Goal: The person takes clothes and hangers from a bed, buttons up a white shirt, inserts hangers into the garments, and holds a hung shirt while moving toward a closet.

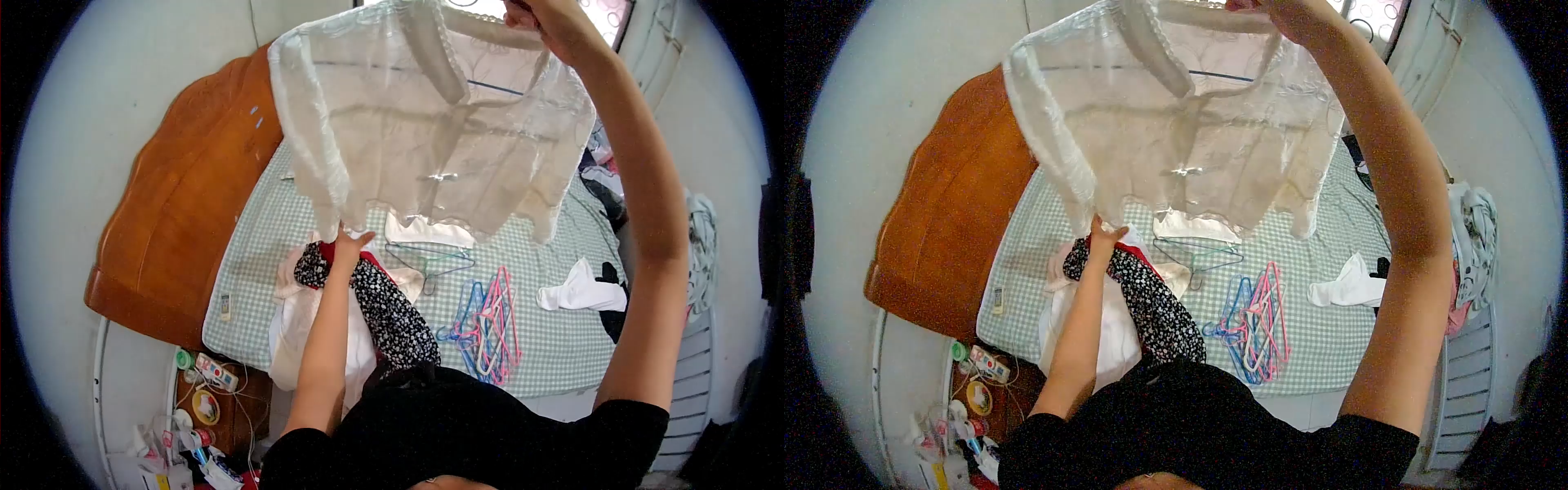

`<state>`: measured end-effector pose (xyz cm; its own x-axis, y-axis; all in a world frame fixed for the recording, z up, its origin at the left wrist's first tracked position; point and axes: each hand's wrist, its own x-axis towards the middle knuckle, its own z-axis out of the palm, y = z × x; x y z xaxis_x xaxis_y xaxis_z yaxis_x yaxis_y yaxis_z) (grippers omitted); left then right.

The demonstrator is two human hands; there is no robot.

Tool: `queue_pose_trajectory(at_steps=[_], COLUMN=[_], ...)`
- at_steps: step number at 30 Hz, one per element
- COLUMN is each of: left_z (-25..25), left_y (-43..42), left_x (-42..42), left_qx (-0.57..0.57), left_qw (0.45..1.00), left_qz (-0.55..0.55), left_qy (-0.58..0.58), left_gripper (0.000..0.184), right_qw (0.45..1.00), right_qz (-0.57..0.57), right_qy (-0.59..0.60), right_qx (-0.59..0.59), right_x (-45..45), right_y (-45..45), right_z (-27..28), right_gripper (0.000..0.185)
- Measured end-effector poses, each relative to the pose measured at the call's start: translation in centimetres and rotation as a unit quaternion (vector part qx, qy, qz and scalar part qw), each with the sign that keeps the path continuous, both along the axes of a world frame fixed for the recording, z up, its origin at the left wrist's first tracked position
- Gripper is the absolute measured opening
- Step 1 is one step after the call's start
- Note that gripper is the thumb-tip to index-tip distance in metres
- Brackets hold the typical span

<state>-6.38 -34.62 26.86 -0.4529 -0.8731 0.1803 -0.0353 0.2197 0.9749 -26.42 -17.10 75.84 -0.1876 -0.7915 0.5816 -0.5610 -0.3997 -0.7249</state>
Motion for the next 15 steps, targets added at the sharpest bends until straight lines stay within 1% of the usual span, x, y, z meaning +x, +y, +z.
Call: queue_pose_trajectory(at_steps=[1,2,3,4,5,6,7,8,9,10,11,12,13,15], left_z=[0.6,2.3,3.7,2.6,0.4,0.4,0.6,4.9,8.4,9.7,0.8,-0.1,-0.9,-5.0], left_y=[-0.9,-1.4,-1.2,-3.0,-5.5,-5.4,-5.2,-1.8,1.0,2.0,-1.8,-1.6,-1.2,-1.8], left_x=[-0.7,-1.1,-0.7,-1.0,-1.3,-1.3,-1.3,-0.8,0.2,1.0,-0.9,0.3,1.3,0.9], left_qx=[0.020,0.078,0.169,0.095,0.019,-0.013,-0.044,0.066,0.174,0.143,0.157,0.073,-0.011,0.038], left_qw=[1.000,0.992,0.968,0.986,0.995,0.994,0.990,0.988,0.972,0.984,0.962,0.987,0.998,0.999], left_qz=[0.017,0.004,-0.014,0.016,0.048,0.071,0.095,0.060,0.025,0.094,0.038,0.027,0.016,0.014], left_qy=[-0.001,0.103,0.185,0.133,0.082,0.088,0.093,0.126,0.157,-0.041,0.220,0.142,0.063,-0.004], left_gripper=[0.080,0.073,0.065,0.063,0.060,0.059,0.057,0.056,0.054,0.051,0.050,0.047,0.044,0.035], right_qw=[1.000,1.000,0.999,0.999,1.000,0.999,0.999,0.997,0.991,0.984,0.984,0.977,0.968,0.971], right_qz=[-0.004,0.018,0.039,0.035,0.004,-0.027,-0.030,-0.081,-0.132,-0.178,-0.179,-0.199,-0.218,-0.210], right_qy=[0.001,0.007,0.014,0.014,0.001,-0.012,-0.011,-0.014,-0.018,0.020,0.022,0.071,0.120,0.110], right_qx=[-0.002,0.010,0.022,0.022,0.030,0.038,0.036,0.008,-0.021,0.016,0.012,-0.001,-0.014,-0.029], right_x=[0.0,0.0,0.0,0.0,0.1,0.1,-0.5,-1.8,-3.5,-7.0,-10.1,-12.9,-14.2,-14.2], right_y=[0.1,0.2,0.4,0.4,0.5,0.5,0.4,0.0,-0.4,-0.4,-0.3,-0.2,-0.3,-0.1], right_z=[0.2,0.4,0.5,0.5,0.4,0.2,0.1,0.0,-0.1,0.1,-0.3,-0.9,-1.4,-2.4], right_gripper=[0.018,0.018,0.018,0.018,0.017,0.017,0.017,0.016,0.016,0.016,0.016,0.019,0.023,0.023])
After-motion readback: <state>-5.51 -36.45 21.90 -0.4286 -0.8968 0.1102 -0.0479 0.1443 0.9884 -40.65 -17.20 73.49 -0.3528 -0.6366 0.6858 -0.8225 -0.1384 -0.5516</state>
